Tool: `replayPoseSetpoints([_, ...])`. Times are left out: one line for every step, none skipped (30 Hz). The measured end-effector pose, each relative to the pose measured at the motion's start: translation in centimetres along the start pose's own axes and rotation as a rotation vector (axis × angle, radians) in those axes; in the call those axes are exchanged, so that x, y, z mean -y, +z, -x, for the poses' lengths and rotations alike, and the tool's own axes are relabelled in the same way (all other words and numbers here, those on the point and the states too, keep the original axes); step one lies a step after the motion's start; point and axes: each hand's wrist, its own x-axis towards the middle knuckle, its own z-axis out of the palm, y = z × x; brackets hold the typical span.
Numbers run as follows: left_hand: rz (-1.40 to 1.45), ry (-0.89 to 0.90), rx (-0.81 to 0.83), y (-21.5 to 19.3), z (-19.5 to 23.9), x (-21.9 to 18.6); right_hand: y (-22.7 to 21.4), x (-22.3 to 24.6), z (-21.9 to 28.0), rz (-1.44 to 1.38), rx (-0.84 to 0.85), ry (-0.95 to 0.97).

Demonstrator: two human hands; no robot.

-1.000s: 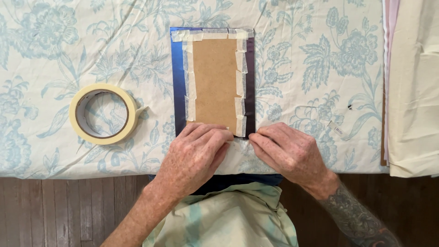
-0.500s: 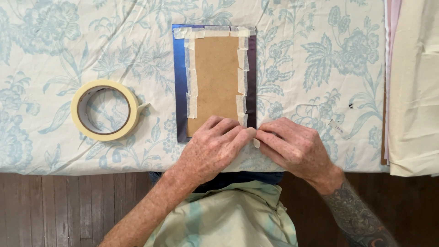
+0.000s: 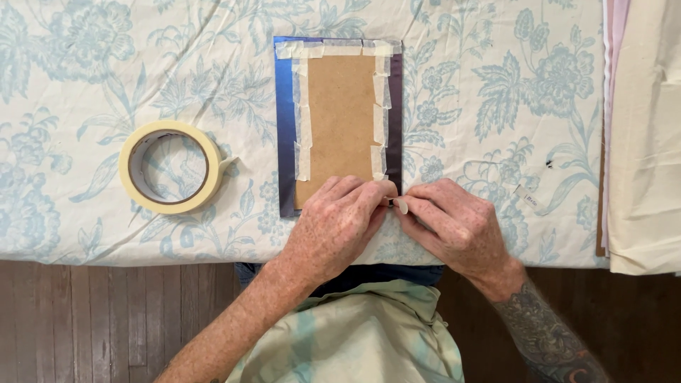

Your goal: Assembling a picture frame by taping the backing board, inserting it into the frame, and cleaning it with a brush.

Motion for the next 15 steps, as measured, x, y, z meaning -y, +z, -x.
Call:
replayPoseSetpoints([0.0, -0.002, 0.001, 0.0, 0.2, 0.0, 0.1, 0.2, 0.1, -0.001, 0.002, 0.001])
replayPoseSetpoints([0.002, -0.008, 0.0, 0.1, 0.3, 0.1, 0.1, 0.3, 0.0, 0.001, 0.004, 0.036])
replayPoseSetpoints([0.004, -0.013, 0.0, 0.2, 0.4, 0.1, 0.2, 0.4, 0.0, 0.003, 0.005, 0.072])
replayPoseSetpoints([0.003, -0.014, 0.0, -0.1, 0.4, 0.0, 0.1, 0.5, 0.3, 0.003, 0.006, 0.071])
replayPoseSetpoints([0.002, -0.01, 0.013, -0.4, 0.4, -0.2, 0.1, 0.5, 0.6, -0.063, 0.009, 0.128])
replayPoseSetpoints([0.0, -0.004, 0.024, -0.7, 0.4, -0.3, 0.0, 0.4, 0.9, -0.126, 0.012, 0.182])
replayPoseSetpoints([0.0, -0.003, 0.022, -1.0, 0.4, -0.3, -0.2, 1.3, 0.4, -0.125, 0.012, 0.18])
replayPoseSetpoints([-0.008, 0.004, 0.016, -1.3, 0.6, -0.4, -0.4, 2.2, 0.0, -0.225, -0.022, 0.271])
replayPoseSetpoints([-0.016, 0.012, 0.01, -1.6, 0.8, -0.5, -0.6, 3.1, -0.3, -0.324, -0.055, 0.362])
replayPoseSetpoints([-0.012, 0.01, 0.014, -1.8, 1.1, -0.7, -0.4, 3.5, -0.3, -0.324, -0.054, 0.368])
replayPoseSetpoints([0.005, 0.003, 0.004, -2.0, 1.3, -0.8, -0.2, 3.9, -0.3, -0.35, -0.09, 0.419])
replayPoseSetpoints([0.017, -0.002, -0.012, -2.2, 1.5, -0.7, 0.1, 4.2, -0.5, -0.374, -0.129, 0.463])
replayPoseSetpoints([0.018, 0.0, -0.013, -2.1, 1.4, -0.6, 0.1, 4.2, -0.7, -0.373, -0.13, 0.462])
replayPoseSetpoints([0.023, 0.014, -0.022, -2.2, 1.6, -0.5, 0.2, 4.4, -0.7, -0.366, -0.147, 0.441])
replayPoseSetpoints([0.028, 0.027, -0.031, -2.2, 1.8, -0.5, 0.2, 4.6, -0.7, -0.359, -0.163, 0.419])
